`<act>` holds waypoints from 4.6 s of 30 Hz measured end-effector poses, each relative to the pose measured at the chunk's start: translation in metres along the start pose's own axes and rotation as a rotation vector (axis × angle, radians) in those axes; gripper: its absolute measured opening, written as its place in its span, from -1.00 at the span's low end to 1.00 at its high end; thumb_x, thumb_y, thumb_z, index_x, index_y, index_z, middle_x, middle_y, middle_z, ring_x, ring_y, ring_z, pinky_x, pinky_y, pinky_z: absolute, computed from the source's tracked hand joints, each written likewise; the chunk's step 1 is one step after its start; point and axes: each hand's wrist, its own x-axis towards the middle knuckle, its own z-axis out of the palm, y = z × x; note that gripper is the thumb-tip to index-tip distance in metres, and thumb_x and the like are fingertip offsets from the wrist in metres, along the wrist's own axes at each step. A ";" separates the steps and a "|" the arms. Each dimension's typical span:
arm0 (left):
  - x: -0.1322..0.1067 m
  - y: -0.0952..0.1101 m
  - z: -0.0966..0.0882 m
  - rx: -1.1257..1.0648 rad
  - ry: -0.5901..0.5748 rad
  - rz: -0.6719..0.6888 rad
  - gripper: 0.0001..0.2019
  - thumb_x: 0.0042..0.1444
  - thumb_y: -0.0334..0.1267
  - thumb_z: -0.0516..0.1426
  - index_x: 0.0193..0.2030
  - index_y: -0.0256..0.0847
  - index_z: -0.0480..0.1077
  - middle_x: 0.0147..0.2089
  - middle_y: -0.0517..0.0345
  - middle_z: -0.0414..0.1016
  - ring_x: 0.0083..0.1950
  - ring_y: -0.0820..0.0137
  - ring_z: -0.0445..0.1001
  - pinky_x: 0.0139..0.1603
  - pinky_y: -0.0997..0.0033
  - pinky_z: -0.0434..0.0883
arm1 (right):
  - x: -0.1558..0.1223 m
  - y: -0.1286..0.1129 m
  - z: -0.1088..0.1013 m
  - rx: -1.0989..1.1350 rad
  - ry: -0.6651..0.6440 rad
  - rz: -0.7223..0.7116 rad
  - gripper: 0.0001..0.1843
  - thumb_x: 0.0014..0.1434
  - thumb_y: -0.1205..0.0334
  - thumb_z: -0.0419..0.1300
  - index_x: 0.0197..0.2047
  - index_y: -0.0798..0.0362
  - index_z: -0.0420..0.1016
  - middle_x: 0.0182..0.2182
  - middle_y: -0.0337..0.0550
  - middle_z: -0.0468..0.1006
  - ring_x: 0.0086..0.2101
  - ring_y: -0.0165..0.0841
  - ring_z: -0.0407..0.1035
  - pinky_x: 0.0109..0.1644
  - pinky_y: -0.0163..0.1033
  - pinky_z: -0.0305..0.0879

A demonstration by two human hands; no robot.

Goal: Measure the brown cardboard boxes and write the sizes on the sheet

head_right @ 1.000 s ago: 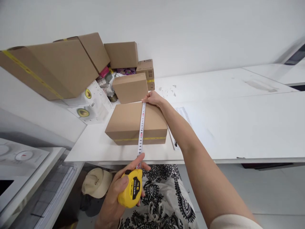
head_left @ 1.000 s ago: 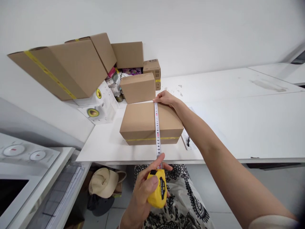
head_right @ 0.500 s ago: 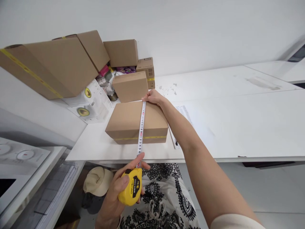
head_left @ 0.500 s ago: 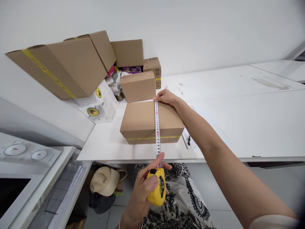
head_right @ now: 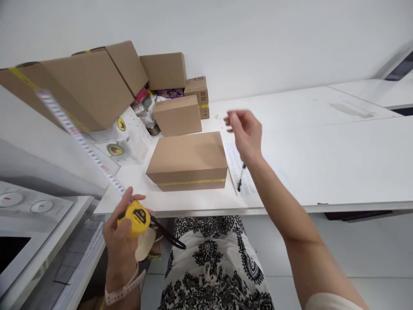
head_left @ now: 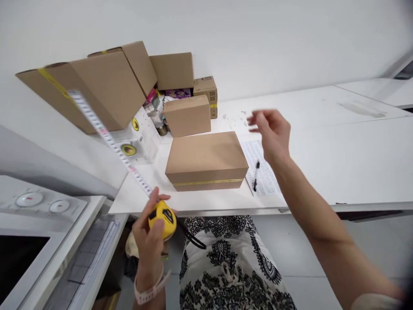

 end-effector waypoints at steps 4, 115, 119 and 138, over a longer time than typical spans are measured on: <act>0.038 -0.031 -0.018 0.062 0.021 -0.049 -0.33 -0.02 -0.05 0.32 0.26 -0.22 0.45 -0.04 -0.01 0.56 -0.38 0.38 0.53 -0.41 0.41 0.51 | -0.087 0.047 -0.022 -0.075 0.011 0.306 -0.50 0.31 -0.20 0.07 0.03 0.00 0.53 -0.03 0.06 0.61 0.01 -0.14 0.50 0.04 0.01 0.49; -0.040 -0.016 0.141 0.315 -0.870 -0.221 0.15 -0.08 -0.29 0.37 0.55 -0.05 -0.22 0.21 -0.13 0.42 0.17 0.06 0.42 0.25 -0.07 0.31 | -0.143 -0.028 -0.095 -0.009 -0.203 -0.019 -0.81 0.16 0.24 0.36 -0.15 -0.25 0.60 -0.37 -0.23 0.59 -0.38 -0.29 0.47 -0.36 -0.07 0.49; -0.044 -0.036 0.165 0.291 -0.901 -0.152 0.09 -0.04 -0.29 0.35 0.55 -0.06 -0.18 0.20 -0.14 0.44 0.21 0.06 0.42 0.25 -0.04 0.32 | -0.181 -0.008 -0.100 -0.210 -0.256 -0.001 -0.74 0.26 0.24 0.25 -0.03 -0.30 0.57 -0.25 -0.18 0.63 -0.24 -0.20 0.51 -0.22 0.04 0.50; 0.024 -0.114 0.157 1.097 -0.597 0.422 -0.46 0.27 -0.26 0.09 0.39 -0.20 0.22 0.16 -0.17 0.45 0.13 0.00 0.38 0.15 0.00 0.37 | -0.038 0.130 -0.103 -1.300 -1.162 -0.577 -0.66 0.30 0.57 -0.06 -0.14 0.16 0.52 -0.18 0.14 0.57 -0.16 -0.15 0.38 -0.14 -0.08 0.29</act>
